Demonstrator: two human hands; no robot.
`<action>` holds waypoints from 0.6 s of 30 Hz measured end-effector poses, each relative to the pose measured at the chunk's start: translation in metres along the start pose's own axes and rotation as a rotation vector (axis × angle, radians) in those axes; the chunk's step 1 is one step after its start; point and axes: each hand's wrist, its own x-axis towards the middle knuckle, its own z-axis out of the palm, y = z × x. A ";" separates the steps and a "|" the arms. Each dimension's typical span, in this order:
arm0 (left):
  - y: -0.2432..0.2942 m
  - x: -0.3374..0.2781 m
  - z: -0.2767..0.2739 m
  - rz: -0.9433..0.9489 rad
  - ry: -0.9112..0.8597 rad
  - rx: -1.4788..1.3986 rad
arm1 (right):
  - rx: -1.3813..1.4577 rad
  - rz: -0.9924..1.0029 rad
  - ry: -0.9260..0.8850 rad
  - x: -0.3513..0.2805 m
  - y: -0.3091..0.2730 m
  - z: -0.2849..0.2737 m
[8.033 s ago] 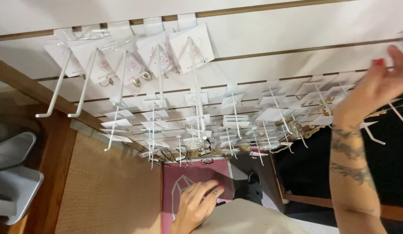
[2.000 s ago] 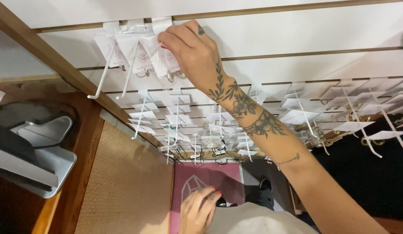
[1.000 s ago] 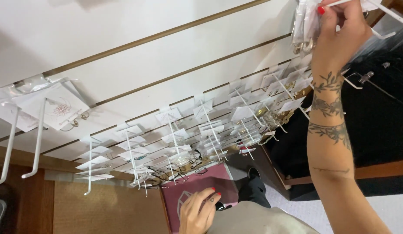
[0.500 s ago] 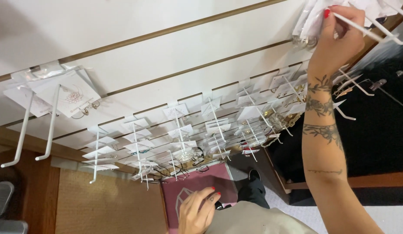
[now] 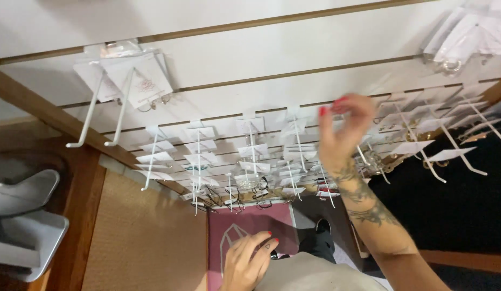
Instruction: Organizing and hanging packaged jewelry items on a slatwall display rack in a store.
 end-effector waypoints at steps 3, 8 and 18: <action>0.004 -0.005 -0.010 -0.023 -0.007 0.048 | 0.008 -0.211 -0.433 -0.006 -0.044 0.051; 0.008 -0.022 -0.022 -0.049 0.033 0.079 | 0.081 -0.553 -0.678 0.010 -0.094 0.146; 0.014 -0.071 -0.025 -0.223 0.072 0.226 | -0.077 -0.725 -0.467 0.002 -0.081 0.244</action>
